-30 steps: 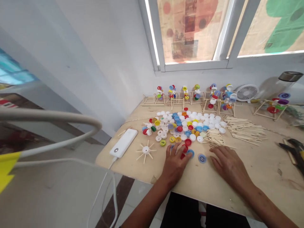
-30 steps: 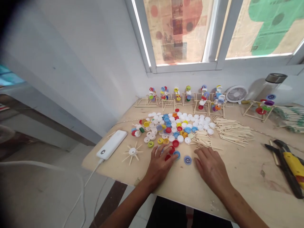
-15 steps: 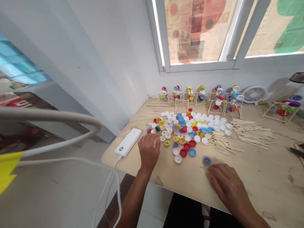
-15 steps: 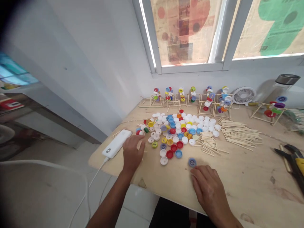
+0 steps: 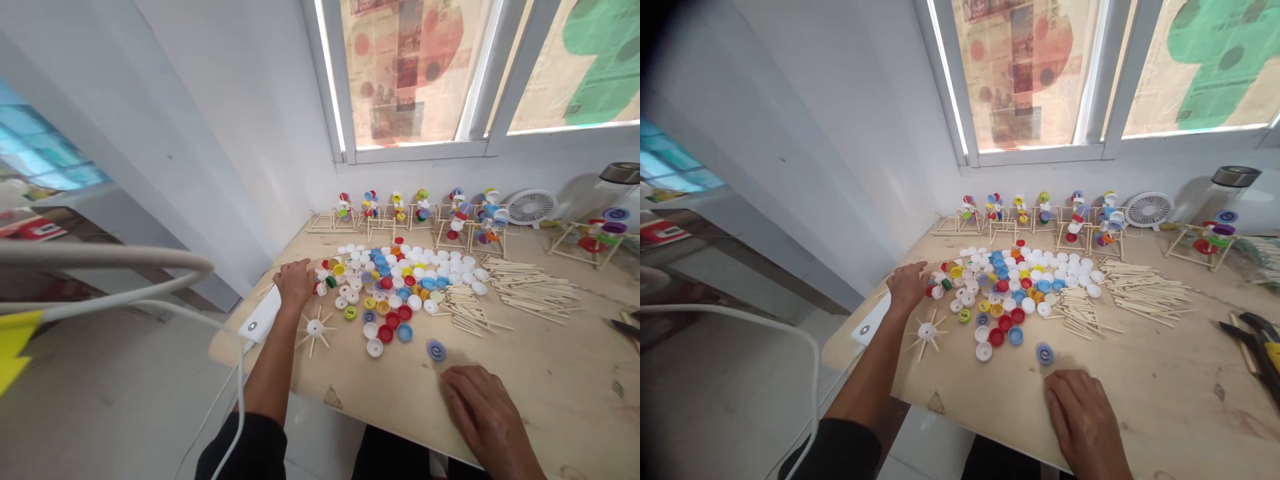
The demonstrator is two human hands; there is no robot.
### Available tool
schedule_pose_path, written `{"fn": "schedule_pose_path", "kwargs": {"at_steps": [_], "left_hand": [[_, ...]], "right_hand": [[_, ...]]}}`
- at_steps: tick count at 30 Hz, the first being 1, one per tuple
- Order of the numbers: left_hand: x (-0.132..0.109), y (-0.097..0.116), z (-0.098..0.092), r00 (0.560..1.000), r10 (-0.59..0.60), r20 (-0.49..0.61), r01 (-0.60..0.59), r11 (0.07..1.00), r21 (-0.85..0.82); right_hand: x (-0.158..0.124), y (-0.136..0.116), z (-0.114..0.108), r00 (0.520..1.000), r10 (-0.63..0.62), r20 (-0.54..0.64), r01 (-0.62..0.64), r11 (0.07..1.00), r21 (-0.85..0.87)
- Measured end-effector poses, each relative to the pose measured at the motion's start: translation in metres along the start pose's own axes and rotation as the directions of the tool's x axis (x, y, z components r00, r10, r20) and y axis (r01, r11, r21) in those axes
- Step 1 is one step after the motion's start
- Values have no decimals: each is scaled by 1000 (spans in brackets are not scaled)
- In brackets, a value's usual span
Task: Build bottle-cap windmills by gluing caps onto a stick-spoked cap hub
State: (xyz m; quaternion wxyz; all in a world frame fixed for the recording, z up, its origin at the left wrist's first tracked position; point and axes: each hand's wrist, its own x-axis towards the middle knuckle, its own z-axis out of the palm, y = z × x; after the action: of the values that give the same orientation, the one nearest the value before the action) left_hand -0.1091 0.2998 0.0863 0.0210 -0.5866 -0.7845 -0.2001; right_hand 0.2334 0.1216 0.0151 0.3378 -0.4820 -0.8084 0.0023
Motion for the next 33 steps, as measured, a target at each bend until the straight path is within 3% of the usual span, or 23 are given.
{"fn": "schedule_pose_path", "kwargs": {"at_steps": [7, 19, 33], "left_hand": [[18, -10, 11, 984, -138, 116, 148, 986, -81], [0, -35, 20, 972, -154, 179, 210, 910, -358], [-25, -63, -15, 957, 9, 291, 148, 846, -512]], "right_hand": [[-2, 3, 1, 1000, 9, 9, -9, 1000, 0], [1, 1, -1, 999, 34, 22, -34, 999, -1], [-2, 5, 1, 1000, 23, 17, -24, 999, 36]]}}
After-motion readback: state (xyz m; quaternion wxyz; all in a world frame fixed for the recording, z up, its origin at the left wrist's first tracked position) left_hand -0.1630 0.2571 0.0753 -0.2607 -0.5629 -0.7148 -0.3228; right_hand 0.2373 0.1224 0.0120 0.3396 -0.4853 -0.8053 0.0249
